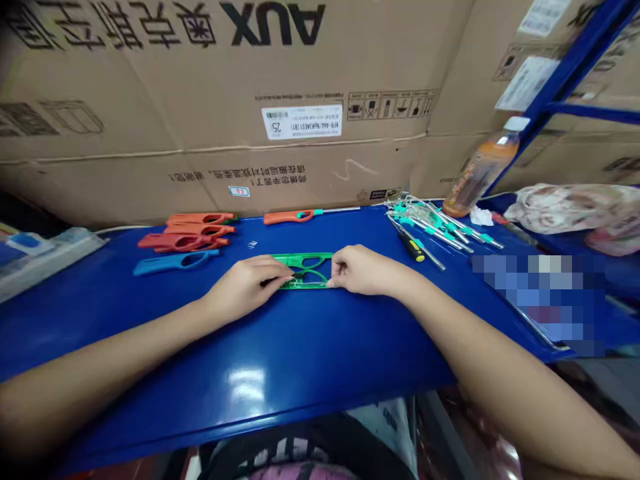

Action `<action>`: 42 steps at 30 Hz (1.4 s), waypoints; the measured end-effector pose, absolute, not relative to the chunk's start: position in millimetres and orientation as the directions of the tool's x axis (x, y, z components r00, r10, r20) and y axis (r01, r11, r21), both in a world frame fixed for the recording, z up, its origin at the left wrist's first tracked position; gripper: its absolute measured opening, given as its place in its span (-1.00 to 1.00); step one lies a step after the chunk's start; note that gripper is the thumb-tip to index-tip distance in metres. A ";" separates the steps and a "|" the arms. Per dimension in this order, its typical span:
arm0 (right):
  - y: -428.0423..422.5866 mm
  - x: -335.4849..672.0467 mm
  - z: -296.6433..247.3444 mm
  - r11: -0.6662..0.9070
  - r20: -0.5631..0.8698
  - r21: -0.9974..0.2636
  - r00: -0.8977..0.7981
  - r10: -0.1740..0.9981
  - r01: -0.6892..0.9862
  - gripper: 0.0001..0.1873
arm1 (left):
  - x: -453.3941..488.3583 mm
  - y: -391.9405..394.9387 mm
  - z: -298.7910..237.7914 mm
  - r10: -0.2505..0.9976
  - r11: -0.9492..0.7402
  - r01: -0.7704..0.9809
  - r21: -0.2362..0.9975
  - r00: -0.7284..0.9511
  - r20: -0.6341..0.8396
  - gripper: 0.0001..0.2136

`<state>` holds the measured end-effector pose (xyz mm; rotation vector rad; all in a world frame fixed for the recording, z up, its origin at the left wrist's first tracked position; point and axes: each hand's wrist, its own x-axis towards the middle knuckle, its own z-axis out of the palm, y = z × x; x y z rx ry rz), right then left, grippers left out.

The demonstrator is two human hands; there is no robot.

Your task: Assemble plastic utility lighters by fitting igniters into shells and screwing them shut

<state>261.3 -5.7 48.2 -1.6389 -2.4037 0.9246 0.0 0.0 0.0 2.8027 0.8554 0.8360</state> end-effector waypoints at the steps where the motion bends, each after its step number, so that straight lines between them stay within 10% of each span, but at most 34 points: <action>1: -5.6 261.4 48.2 0.247 -0.249 -0.522 -0.423 0.871 0.816 -0.68 | 0.2 0.2 0.0 0.536 -0.841 0.489 0.232 0.697 0.476 -0.82; 16: -7.7 259.2 47.2 0.244 -0.241 -0.543 -0.428 0.871 0.803 -0.78 | -14.5 -15.5 19.1 0.515 -0.853 0.521 0.038 0.827 0.223 -0.69; 42: -15.4 252.7 30.8 0.631 0.102 -0.546 -0.704 0.703 0.551 -0.88 | -7.7 -14.5 12.3 0.597 -0.768 0.454 0.453 0.763 0.247 -0.70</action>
